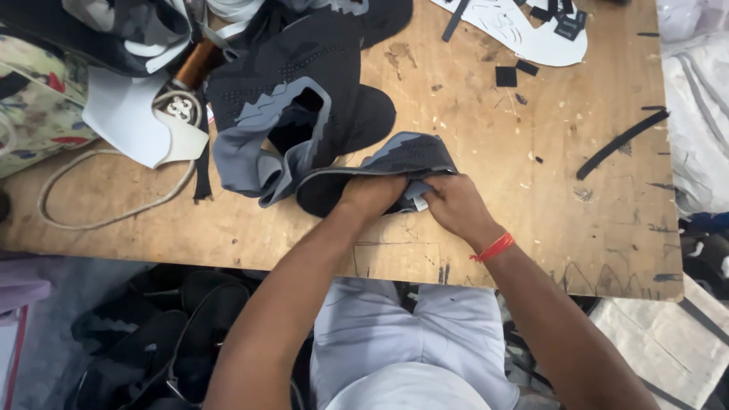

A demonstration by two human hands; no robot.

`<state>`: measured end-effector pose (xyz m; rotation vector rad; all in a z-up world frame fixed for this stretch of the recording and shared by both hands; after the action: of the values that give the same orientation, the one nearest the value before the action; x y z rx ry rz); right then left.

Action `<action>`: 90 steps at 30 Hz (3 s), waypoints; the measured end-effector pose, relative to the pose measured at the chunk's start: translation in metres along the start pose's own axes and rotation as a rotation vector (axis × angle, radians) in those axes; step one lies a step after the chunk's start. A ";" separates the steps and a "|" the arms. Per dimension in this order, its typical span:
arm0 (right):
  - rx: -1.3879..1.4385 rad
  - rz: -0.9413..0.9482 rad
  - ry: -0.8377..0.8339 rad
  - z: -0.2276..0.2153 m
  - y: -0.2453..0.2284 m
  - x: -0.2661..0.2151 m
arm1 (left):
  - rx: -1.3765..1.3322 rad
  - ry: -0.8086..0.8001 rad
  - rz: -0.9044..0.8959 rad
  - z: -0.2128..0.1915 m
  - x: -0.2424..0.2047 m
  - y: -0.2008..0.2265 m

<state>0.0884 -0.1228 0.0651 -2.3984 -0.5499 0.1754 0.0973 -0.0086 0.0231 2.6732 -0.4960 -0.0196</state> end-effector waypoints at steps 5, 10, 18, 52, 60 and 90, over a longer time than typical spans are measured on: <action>-0.097 -0.178 0.062 0.000 -0.030 -0.004 | -0.136 -0.061 -0.089 0.012 0.000 -0.020; -0.108 -0.234 0.055 -0.002 -0.028 0.000 | -0.125 -0.165 -0.111 0.017 0.008 -0.023; -0.184 -0.288 0.023 0.015 -0.035 -0.011 | -0.430 -0.059 -0.223 -0.007 -0.012 -0.020; -0.422 -0.648 -0.191 0.019 -0.061 -0.039 | 0.515 0.076 0.220 -0.004 -0.082 0.039; -0.448 -0.428 -0.141 0.073 -0.046 -0.028 | 0.432 0.191 0.342 0.004 -0.123 0.079; -0.106 -0.388 -0.198 -0.004 -0.102 -0.034 | -0.187 0.042 -0.053 -0.029 -0.061 0.007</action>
<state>0.0242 -0.0688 0.1321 -2.3346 -1.1270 0.2180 0.0400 0.0183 0.0484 2.4978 -0.3897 -0.0236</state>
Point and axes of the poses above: each hand's wrist, its own x-axis towards the middle knuckle, its own z-axis out of the palm, y = z × x, the point moved 10 cm from there along x, towards the middle knuckle, and after that the axes turned 2 degrees about y, right-handed, at the moved point
